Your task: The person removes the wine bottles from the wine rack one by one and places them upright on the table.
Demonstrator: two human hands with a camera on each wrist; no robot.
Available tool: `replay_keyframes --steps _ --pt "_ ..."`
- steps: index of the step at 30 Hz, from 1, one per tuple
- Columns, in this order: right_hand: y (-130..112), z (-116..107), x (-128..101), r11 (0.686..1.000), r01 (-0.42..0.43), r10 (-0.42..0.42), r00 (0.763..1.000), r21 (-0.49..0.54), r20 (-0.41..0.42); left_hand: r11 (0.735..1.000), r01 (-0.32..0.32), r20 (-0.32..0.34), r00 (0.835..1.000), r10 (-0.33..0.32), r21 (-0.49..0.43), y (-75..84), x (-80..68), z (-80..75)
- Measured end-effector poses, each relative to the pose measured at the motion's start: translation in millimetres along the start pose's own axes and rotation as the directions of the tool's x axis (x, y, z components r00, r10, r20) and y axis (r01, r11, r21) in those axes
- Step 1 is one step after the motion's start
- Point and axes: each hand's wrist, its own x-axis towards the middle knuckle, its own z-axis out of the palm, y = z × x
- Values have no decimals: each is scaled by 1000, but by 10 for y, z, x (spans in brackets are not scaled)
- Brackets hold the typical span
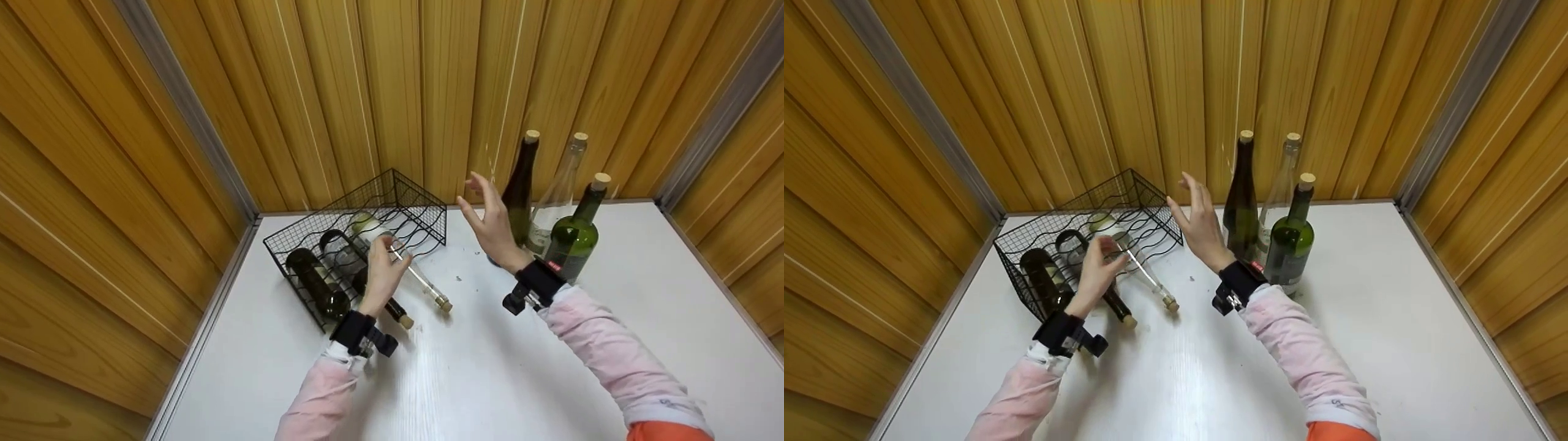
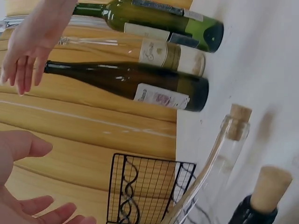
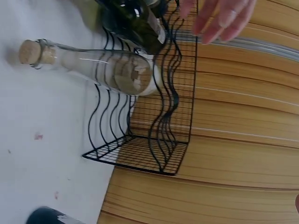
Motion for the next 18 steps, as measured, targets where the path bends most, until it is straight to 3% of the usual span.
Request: replay_keyframes --steps 2,4,9,12,16,18 --pt "93 49 -115 1000 -23 22 999 10 28 995 52 -40 998 -48 89 -23 96 -132" --pt "127 88 -205 999 -52 51 997 16 49 971 138 -69 990 -127 195 -60 189 -284" --pt "203 181 -371 993 -116 113 990 35 88 839 332 -112 942 -315 431 -244 347 -702" --pt "238 228 -440 983 -176 168 978 53 120 780 385 -162 922 -352 493 -413 368 -920" --pt "265 274 -507 962 -266 253 952 60 170 727 459 -205 886 -416 511 -637 337 -1147" --pt "284 296 -541 952 -300 285 940 54 188 713 501 -222 863 -454 491 -738 308 -1223"
